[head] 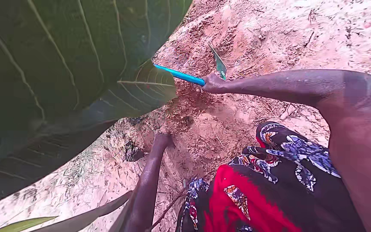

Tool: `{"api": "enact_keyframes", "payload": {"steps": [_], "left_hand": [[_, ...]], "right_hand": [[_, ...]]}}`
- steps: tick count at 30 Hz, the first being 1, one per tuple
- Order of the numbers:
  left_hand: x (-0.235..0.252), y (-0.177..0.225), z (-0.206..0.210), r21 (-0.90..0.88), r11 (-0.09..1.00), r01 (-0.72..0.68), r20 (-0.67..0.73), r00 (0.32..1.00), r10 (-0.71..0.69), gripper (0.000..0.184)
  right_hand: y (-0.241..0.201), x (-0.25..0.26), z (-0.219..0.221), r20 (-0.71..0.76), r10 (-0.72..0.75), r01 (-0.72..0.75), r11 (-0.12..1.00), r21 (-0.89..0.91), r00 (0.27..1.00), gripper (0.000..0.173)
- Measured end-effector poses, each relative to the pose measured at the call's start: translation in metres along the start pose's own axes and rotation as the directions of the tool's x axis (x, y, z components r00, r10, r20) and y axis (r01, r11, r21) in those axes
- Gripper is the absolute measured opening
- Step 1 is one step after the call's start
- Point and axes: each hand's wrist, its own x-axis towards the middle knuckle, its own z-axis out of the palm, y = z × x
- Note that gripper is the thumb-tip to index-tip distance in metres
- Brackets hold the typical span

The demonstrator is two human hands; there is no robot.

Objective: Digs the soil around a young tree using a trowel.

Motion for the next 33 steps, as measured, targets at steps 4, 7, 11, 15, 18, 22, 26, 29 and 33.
{"api": "enact_keyframes", "payload": {"steps": [4,7,11,15,18,22,26,29,33], "left_hand": [[-0.002,0.000,0.001,0.001,1.000,0.008,-0.030,1.000,-0.008,0.071],[-0.002,0.000,0.004,-0.036,0.999,-0.013,-0.042,0.999,0.011,0.068],[-0.023,0.002,-0.003,-0.071,0.997,-0.038,-0.066,0.997,0.033,0.060],[-0.053,-0.009,-0.034,-0.122,0.984,-0.127,-0.132,0.985,0.110,0.056],[-0.076,-0.034,-0.035,-0.228,0.945,-0.236,-0.212,0.959,0.189,0.041],[-0.102,-0.077,-0.009,-0.243,0.921,-0.305,-0.119,0.952,0.283,0.045],[-0.128,-0.164,0.053,-0.091,0.961,-0.259,-0.007,0.966,0.260,0.058],[-0.135,-0.206,0.102,-0.206,0.968,-0.145,0.118,0.978,0.171,0.061],[-0.113,-0.193,0.159,-0.282,0.956,-0.082,0.143,0.982,0.126,0.066]], "right_hand": [[-0.048,-0.007,0.014,0.062,-0.028,0.024,0.997,0.075,0.998,0.032],[-0.093,-0.016,0.005,0.057,-0.112,0.102,0.983,0.152,0.992,0.032],[-0.134,-0.028,-0.007,0.024,-0.264,0.261,0.962,0.083,0.964,0.031],[-0.083,-0.027,-0.037,-0.097,-0.130,0.124,0.991,-0.058,0.987,0.036],[-0.013,-0.042,-0.055,-0.205,0.046,-0.066,0.994,-0.091,0.978,0.040],[0.083,-0.088,-0.031,-0.362,0.214,-0.216,0.976,0.033,0.907,0.037],[0.118,-0.115,0.029,-0.358,0.282,-0.249,0.959,0.137,0.890,0.036],[0.113,-0.109,0.067,-0.299,0.231,-0.200,0.971,0.131,0.926,0.038],[0.062,-0.104,0.100,-0.176,0.094,-0.060,0.980,0.192,0.980,0.035]]}}
